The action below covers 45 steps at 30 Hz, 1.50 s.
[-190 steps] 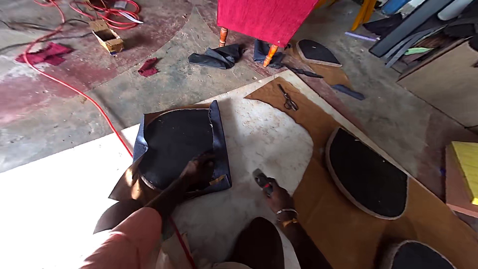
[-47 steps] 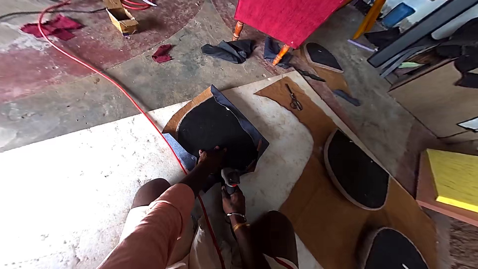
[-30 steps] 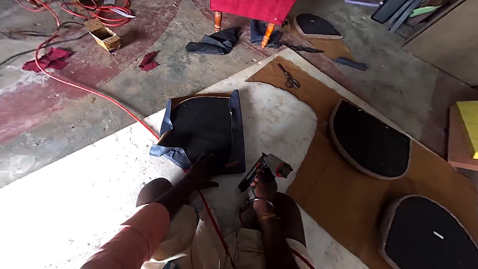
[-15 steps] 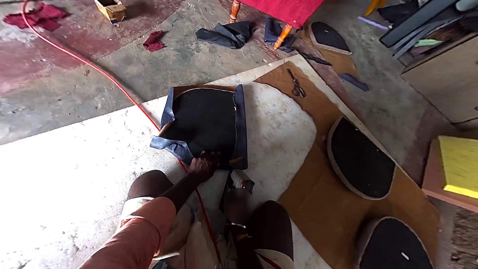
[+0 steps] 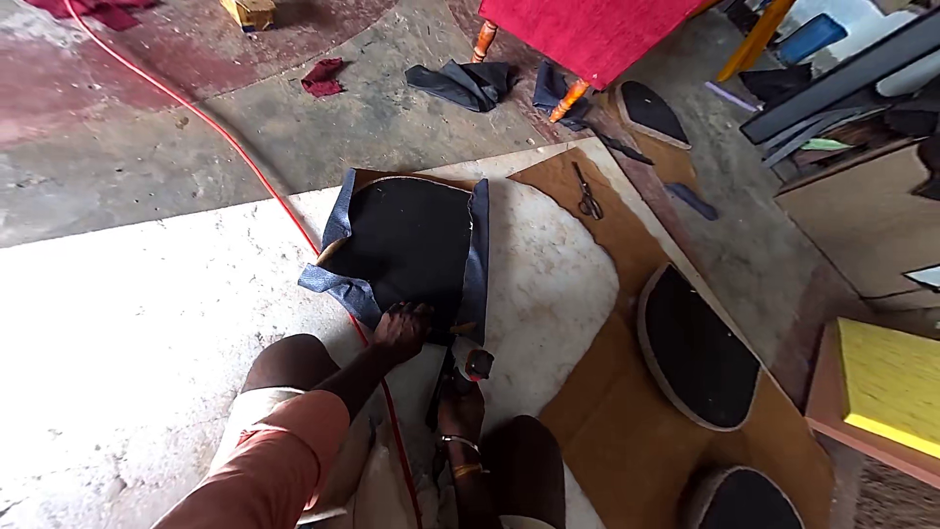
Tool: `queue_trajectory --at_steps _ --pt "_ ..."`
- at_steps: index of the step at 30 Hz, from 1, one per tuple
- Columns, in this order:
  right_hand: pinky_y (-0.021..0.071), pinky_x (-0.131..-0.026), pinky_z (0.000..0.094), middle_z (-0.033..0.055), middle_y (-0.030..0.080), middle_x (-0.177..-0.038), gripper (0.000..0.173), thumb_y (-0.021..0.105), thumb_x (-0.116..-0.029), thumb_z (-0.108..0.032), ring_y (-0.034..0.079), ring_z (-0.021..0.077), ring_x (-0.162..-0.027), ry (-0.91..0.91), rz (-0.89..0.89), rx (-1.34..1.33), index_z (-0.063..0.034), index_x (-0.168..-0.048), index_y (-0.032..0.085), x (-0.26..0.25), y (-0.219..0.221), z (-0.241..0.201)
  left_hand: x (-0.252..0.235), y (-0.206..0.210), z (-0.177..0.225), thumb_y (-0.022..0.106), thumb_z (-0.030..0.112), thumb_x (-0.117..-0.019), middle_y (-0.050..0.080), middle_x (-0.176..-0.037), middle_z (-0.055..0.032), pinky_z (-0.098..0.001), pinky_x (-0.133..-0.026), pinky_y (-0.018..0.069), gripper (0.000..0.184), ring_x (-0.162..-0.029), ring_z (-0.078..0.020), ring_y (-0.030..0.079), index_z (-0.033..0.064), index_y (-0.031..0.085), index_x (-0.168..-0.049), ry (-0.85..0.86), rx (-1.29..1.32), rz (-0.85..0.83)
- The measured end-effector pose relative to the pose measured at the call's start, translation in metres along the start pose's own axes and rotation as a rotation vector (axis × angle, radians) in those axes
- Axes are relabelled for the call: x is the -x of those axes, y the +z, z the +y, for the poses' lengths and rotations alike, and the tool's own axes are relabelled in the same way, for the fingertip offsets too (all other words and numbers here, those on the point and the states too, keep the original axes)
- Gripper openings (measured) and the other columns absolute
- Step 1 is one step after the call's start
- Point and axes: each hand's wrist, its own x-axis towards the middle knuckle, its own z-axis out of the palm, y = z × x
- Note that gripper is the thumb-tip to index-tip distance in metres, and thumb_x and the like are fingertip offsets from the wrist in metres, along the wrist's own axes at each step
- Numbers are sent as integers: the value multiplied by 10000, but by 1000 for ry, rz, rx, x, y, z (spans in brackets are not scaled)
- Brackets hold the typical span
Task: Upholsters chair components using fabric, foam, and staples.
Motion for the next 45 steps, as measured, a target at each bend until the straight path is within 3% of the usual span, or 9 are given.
queue_trajectory --at_steps 15,20,22,25,29,36,40,43,45 --pt "570 -809 492 120 732 -915 323 735 -934 -274 709 241 -863 -107 -99 55 -28 -1138 688 7 23 -13 3 4 -11 467 302 -1076 583 -1469 32 -442 -1100 456 332 -1275 -208 600 142 660 -1293 37 52 21" --pt "573 -750 483 117 719 -861 290 741 -939 -268 697 232 -782 -104 -64 -19 -30 -1098 693 13 16 -10 18 -13 -34 657 445 -984 446 -1597 21 -486 -1092 489 463 -1445 -234 454 132 661 -1324 81 132 -38" --pt "573 -733 480 119 710 -846 288 743 -937 -261 690 234 -757 -105 -77 -25 -23 -1088 689 20 15 -7 28 -7 -49 680 366 -981 464 -1583 -4 -449 -1134 458 390 -1453 -230 445 105 690 -1271 107 132 -11" --pt "575 -778 489 130 722 -881 334 746 -939 -288 701 243 -802 -117 -107 7 -15 -1124 694 28 21 -9 33 -4 -52 576 217 -1037 507 -1557 -20 -436 -1182 409 271 -1461 -216 447 76 706 -1229 95 167 33" --pt "574 -809 494 135 736 -905 361 742 -938 -283 715 255 -843 -194 -78 82 -4 -1160 688 35 26 -20 31 -11 -40 577 209 -1029 540 -1522 14 -495 -1036 528 230 -1336 -233 570 91 717 -1168 -31 243 30" --pt "569 -815 502 137 730 -927 326 730 -943 -253 710 258 -869 -215 -77 94 -8 -1153 679 22 39 -29 27 -18 -31 526 183 -1029 554 -1501 0 -562 -922 566 265 -1222 -284 644 108 687 -1226 -170 308 -26" --pt "568 -764 499 129 722 -860 302 747 -933 -257 700 247 -793 -207 -61 48 -6 -1094 697 31 34 -21 31 -24 -45 620 271 -1016 484 -1565 14 -506 -1052 517 288 -1384 -244 521 79 696 -1216 -51 316 -50" --pt "567 -750 491 125 719 -844 292 756 -927 -256 697 242 -778 -202 -80 46 -6 -1067 701 34 37 -19 35 -23 -55 610 163 -998 448 -1592 0 -462 -1114 475 248 -1425 -222 480 59 691 -1208 10 305 -53" --pt "568 -770 488 123 726 -861 295 755 -926 -257 703 237 -801 -220 -78 38 -9 -1076 703 34 42 -22 33 -21 -53 557 109 -1013 477 -1574 0 -471 -1086 496 226 -1383 -232 527 47 705 -1172 -12 300 -33"
